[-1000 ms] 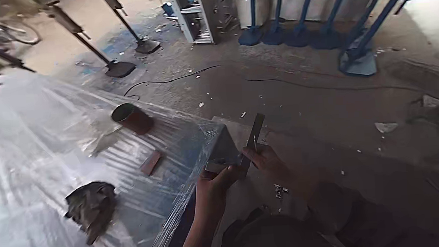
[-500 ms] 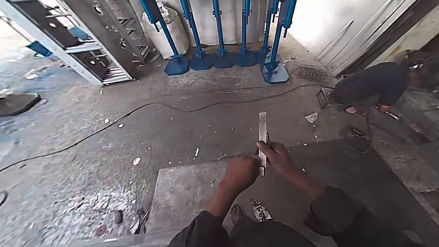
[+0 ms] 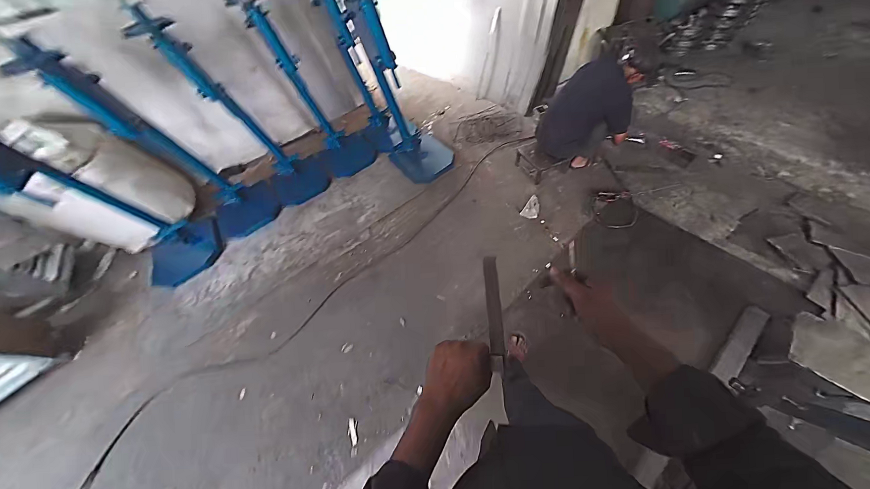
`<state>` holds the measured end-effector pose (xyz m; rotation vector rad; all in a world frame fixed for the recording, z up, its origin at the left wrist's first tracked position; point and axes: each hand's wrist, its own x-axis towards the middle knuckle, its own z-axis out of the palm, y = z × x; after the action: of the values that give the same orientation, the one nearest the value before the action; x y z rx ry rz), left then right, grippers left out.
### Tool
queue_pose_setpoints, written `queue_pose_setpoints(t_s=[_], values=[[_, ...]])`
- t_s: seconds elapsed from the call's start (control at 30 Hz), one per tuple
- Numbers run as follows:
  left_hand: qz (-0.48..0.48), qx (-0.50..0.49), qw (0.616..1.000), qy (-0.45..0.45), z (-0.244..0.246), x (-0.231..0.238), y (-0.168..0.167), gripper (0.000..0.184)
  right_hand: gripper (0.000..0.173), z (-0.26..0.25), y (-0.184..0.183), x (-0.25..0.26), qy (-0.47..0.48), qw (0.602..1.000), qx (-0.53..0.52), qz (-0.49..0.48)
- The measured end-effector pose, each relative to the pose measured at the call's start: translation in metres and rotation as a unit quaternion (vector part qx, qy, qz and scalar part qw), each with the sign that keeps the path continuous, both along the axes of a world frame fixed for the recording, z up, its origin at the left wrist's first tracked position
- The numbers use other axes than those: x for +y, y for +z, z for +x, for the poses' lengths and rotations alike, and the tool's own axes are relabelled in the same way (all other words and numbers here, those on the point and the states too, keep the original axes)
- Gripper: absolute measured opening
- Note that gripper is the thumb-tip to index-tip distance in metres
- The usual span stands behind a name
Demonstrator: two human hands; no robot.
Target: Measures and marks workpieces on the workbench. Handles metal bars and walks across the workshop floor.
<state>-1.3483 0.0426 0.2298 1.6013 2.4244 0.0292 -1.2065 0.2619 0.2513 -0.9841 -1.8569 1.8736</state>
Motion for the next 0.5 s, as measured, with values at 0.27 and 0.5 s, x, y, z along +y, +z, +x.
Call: queue_pose_setpoints(t_s=[0.27,0.5], values=[[-0.026,0.021,0.999,0.024,-0.108,0.157,-0.045,0.026,0.045,-0.095,-0.058,0.131,0.058,0.995,0.007,-0.078],[0.023,0.063,0.983,-0.172,-0.176,0.288,-0.07,0.023,0.039,-0.129,-0.05,0.264,0.005,0.999,-0.046,0.003]])
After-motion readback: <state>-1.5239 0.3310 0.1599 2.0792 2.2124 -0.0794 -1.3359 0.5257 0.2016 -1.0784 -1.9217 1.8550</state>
